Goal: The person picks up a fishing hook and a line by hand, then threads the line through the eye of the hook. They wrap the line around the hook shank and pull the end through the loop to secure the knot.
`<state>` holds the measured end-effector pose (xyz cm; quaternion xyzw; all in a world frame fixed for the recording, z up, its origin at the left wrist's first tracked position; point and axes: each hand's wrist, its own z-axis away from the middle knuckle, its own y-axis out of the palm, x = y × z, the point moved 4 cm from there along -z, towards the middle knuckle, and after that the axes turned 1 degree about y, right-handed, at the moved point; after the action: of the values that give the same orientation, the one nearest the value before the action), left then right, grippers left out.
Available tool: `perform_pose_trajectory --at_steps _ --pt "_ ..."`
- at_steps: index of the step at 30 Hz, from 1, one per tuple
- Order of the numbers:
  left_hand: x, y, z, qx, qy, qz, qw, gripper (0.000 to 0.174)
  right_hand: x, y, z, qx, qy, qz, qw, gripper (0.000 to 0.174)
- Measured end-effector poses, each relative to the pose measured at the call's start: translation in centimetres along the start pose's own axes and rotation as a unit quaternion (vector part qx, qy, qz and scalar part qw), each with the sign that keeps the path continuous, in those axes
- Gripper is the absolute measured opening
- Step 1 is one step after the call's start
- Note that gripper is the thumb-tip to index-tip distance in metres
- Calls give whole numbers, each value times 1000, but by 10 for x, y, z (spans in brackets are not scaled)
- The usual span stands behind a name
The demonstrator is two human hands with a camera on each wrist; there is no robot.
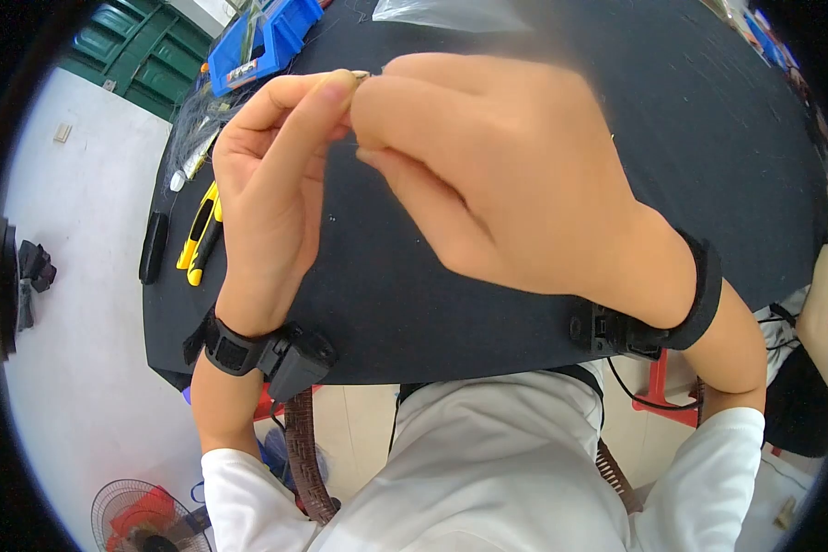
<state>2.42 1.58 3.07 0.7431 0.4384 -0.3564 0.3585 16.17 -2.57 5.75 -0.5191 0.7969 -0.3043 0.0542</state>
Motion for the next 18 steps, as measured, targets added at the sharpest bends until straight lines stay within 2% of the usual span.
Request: perform_pose_trajectory --at_steps 8,10,11,13,16,18 --pt "-4 4 2 -5 1 -79 997 8 11 -10 -9 4 -81 112 990 17" --pt "-3 4 2 49 38 -146 987 10 10 -18 -16 28 -73 129 988 18" --pt "-3 6 1 76 58 -178 979 11 9 -19 -18 19 -61 150 987 10" --pt "-4 10 1 88 51 -184 978 10 5 -20 -21 16 -75 203 976 8" --pt "-6 13 3 111 49 -192 974 9 -5 -31 -27 6 -63 51 997 8" --pt "-7 14 2 126 60 -192 971 9 -11 -28 -24 -1 -22 13 1000 7"
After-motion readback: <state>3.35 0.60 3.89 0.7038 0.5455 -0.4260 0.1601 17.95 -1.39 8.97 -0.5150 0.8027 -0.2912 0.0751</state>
